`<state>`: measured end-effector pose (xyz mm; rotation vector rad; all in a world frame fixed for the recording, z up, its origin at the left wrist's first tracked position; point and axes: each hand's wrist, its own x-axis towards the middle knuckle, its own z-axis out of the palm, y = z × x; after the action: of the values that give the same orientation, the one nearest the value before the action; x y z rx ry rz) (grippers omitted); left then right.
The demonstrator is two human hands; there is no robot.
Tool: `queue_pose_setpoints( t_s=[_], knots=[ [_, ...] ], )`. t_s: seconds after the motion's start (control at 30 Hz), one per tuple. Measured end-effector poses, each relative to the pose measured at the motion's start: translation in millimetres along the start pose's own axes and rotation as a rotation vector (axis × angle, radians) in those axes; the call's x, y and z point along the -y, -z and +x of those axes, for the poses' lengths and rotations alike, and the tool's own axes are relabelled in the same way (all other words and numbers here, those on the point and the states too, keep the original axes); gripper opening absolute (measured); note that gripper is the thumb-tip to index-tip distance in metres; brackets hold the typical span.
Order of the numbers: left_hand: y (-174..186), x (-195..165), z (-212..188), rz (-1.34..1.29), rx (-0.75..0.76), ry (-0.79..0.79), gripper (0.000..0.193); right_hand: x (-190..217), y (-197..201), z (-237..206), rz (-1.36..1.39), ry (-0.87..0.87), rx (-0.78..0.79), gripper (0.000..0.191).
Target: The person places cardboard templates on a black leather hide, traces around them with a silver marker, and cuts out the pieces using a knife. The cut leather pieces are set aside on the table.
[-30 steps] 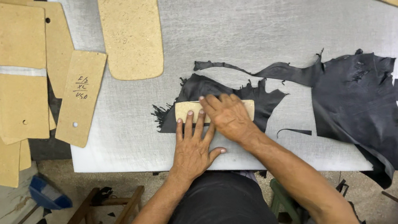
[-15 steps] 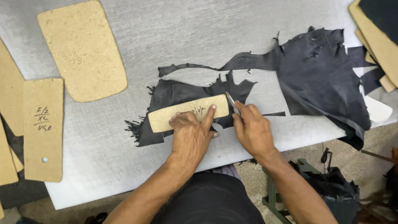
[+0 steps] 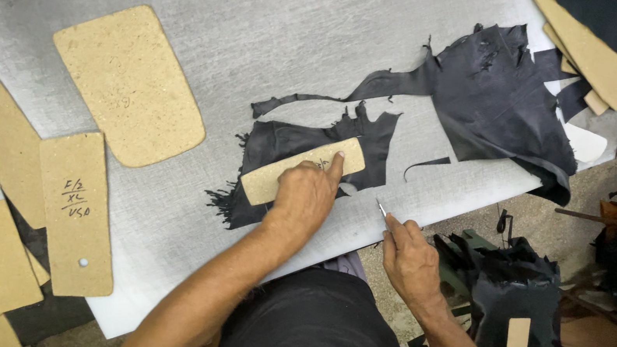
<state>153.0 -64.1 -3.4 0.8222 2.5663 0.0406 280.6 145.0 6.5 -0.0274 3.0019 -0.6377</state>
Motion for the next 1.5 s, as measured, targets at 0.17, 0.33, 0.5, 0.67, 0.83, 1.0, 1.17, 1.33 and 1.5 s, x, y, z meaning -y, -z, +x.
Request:
queue_pose_setpoints(
  t_s=[0.17, 0.33, 0.5, 0.67, 0.83, 1.0, 1.17, 1.33, 1.5],
  knots=[
    [0, 78, 18, -0.006, -0.152, -0.298, 0.042, 60, -38, 5, 0.248, 0.031, 0.215, 0.030],
    [3, 93, 31, -0.059, 0.080, -0.288, 0.050, 149, -94, 63, 0.455, 0.186, 0.040, 0.026],
    [10, 84, 24, -0.042, 0.055, -0.280, 0.047, 168, -103, 72, 0.376, 0.173, 0.007, 0.028],
    [16, 77, 17, -0.008, 0.145, -0.211, 0.068, 143, -60, 12, 0.311, 0.175, 0.262, 0.032],
    [16, 69, 7, 0.053, 0.122, -0.163, 0.085, 100, -35, 11, 0.176, 0.314, 0.307, 0.030],
    [20, 68, -1, 0.045, 0.144, -0.144, 0.085, 90, -61, 75, 0.022, 0.680, 0.060, 0.036],
    [30, 67, -5, 0.052, 0.158, -0.105, 0.082, 88, -72, 93, -0.038, 0.824, 0.170, 0.030],
    [34, 59, -7, 0.067, 0.143, -0.038, 0.075, 13, -29, 126, -0.265, 0.959, 0.209, 0.038],
    [32, 37, -9, 0.046, 0.182, 0.111, 0.078, -86, 43, 150, -0.269, 0.834, 0.147, 0.034]
  ],
)
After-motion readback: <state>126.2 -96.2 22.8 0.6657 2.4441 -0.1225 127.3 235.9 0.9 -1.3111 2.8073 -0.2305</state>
